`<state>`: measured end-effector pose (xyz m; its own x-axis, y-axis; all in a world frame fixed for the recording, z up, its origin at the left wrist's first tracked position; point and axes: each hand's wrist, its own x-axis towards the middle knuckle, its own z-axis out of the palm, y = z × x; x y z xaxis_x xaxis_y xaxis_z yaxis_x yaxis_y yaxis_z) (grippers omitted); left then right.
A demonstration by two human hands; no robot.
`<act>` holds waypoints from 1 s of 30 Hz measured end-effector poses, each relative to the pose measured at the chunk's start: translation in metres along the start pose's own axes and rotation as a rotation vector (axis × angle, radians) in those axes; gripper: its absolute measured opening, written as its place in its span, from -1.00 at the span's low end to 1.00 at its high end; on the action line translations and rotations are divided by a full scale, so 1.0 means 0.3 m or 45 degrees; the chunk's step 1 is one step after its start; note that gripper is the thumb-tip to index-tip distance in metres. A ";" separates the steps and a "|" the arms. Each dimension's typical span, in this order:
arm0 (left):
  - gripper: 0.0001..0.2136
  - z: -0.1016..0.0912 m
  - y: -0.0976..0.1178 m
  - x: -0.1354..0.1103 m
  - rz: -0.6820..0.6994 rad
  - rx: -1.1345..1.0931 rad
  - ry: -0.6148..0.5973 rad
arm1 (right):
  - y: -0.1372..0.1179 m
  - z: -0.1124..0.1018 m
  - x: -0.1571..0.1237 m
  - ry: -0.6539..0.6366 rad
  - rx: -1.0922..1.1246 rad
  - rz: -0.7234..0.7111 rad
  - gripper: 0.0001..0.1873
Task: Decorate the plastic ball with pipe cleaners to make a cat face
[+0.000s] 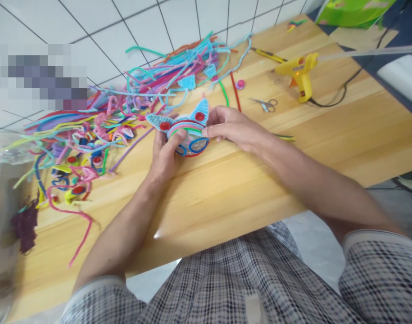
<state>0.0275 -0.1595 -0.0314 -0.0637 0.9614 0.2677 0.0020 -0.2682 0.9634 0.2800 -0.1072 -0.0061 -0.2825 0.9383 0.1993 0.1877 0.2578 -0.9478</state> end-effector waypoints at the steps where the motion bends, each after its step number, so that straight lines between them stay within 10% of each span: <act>1: -0.32 -0.002 0.004 0.002 -0.003 -0.005 0.000 | 0.005 0.002 0.003 -0.004 0.012 0.028 -0.60; 30: -0.38 0.029 0.017 -0.006 -0.012 -0.034 0.020 | -0.081 0.013 -0.042 0.010 -0.131 -0.139 -0.65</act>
<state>0.0363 -0.1621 -0.0270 -0.0792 0.9629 0.2578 -0.0251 -0.2605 0.9652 0.2752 -0.1261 0.0133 -0.2990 0.9052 0.3020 0.2519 0.3801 -0.8900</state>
